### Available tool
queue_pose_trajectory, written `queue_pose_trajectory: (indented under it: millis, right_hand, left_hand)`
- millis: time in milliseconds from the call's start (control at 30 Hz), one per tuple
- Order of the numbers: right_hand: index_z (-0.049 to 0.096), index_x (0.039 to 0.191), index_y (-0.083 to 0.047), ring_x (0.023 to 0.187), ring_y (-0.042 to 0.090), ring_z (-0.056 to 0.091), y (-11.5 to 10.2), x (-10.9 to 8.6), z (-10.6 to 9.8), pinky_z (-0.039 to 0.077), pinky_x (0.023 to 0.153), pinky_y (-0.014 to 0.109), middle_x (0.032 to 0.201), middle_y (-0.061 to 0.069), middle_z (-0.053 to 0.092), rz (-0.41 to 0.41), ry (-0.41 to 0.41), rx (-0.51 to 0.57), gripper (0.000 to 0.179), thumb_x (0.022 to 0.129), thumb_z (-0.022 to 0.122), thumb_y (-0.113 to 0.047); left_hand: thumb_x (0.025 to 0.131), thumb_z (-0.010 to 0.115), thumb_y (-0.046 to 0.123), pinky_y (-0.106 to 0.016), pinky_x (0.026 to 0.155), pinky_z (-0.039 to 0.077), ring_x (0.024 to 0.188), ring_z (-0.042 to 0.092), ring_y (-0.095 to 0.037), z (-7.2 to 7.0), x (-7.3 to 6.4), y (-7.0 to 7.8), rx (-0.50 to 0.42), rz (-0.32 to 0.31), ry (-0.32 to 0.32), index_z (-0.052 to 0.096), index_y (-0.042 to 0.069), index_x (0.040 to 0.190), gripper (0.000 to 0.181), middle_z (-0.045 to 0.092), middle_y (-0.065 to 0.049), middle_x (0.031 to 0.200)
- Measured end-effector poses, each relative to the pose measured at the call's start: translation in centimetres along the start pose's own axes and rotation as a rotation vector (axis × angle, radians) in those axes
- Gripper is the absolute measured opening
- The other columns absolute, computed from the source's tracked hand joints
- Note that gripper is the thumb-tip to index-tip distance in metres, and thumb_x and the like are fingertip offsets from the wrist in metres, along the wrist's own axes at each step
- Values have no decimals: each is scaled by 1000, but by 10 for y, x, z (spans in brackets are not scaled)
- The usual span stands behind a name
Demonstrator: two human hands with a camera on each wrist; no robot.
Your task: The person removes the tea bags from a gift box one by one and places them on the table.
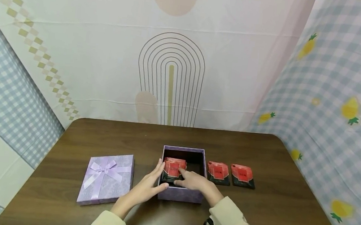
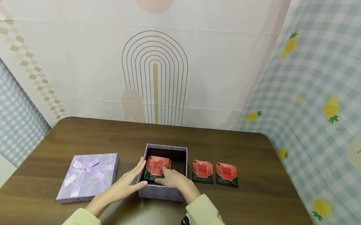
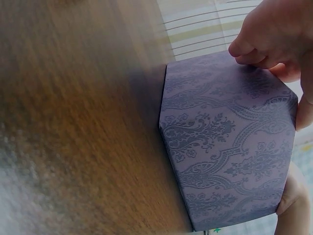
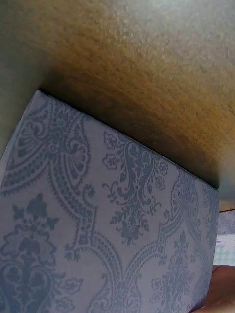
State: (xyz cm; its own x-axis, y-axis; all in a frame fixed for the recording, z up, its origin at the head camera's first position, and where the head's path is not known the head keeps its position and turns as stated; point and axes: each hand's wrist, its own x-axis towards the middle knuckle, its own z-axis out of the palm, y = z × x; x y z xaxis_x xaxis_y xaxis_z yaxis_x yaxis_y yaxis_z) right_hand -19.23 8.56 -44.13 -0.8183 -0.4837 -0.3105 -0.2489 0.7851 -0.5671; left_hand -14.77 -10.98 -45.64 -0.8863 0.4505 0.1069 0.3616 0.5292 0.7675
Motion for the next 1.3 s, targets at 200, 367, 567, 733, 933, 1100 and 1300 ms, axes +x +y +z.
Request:
queue_pose_trajectory:
  millis: [200, 367, 567, 733, 933, 1100, 1300]
  right_hand:
    - [36, 136, 6, 125, 35, 40, 0, 1, 1, 31, 103, 47, 135, 23, 43, -5, -40, -6, 60, 91, 54, -29]
    - [37, 136, 6, 126, 37, 38, 1, 0, 3, 29, 103, 50, 137, 24, 41, -37, 2, 8, 57, 92, 53, -27]
    - [36, 137, 4, 129, 37, 34, 5, -2, 5, 28, 103, 51, 139, 24, 37, -36, 40, 33, 57, 92, 52, -28]
    - [42, 133, 6, 126, 37, 38, 7, -2, 7, 31, 101, 51, 136, 24, 41, -80, 141, 17, 51, 92, 54, -23]
    - [50, 124, 9, 121, 37, 44, 6, -3, 5, 35, 98, 50, 127, 24, 50, -148, 227, 26, 43, 91, 55, -17]
    - [55, 120, 8, 117, 38, 47, 5, -2, 2, 37, 95, 52, 122, 24, 54, -225, 263, 64, 37, 90, 55, -15]
    - [52, 125, 4, 116, 37, 47, 7, 3, 0, 39, 93, 52, 126, 22, 51, -255, 140, 166, 40, 93, 51, -20]
  left_hand:
    - [90, 58, 23, -52, 104, 24, 130, 25, -39, 0, -2, -1, 2, 4, 4, 16, -6, 142, 73, 3, -23, 149]
    - [90, 57, 23, -52, 104, 25, 130, 26, -40, 1, -2, -2, 0, 11, 2, 16, -7, 142, 73, 3, -24, 149]
    - [90, 57, 23, -52, 104, 25, 130, 27, -40, 3, -1, -2, 4, 16, 0, 16, -7, 142, 73, 3, -24, 149]
    - [90, 58, 23, -52, 103, 25, 130, 27, -38, 4, -1, -1, 13, 28, 11, 18, -7, 142, 72, 5, -24, 148]
    - [90, 57, 24, -53, 103, 25, 131, 25, -38, 2, -1, 0, 1, 24, -3, 17, -6, 142, 72, 4, -23, 149]
    - [91, 57, 25, -53, 104, 25, 131, 24, -38, 0, 0, 0, 1, 22, -9, 16, -5, 143, 73, 2, -23, 149]
    - [91, 57, 25, -52, 104, 25, 131, 24, -38, 0, 0, -1, 13, 21, -7, 17, -6, 142, 72, 3, -23, 149]
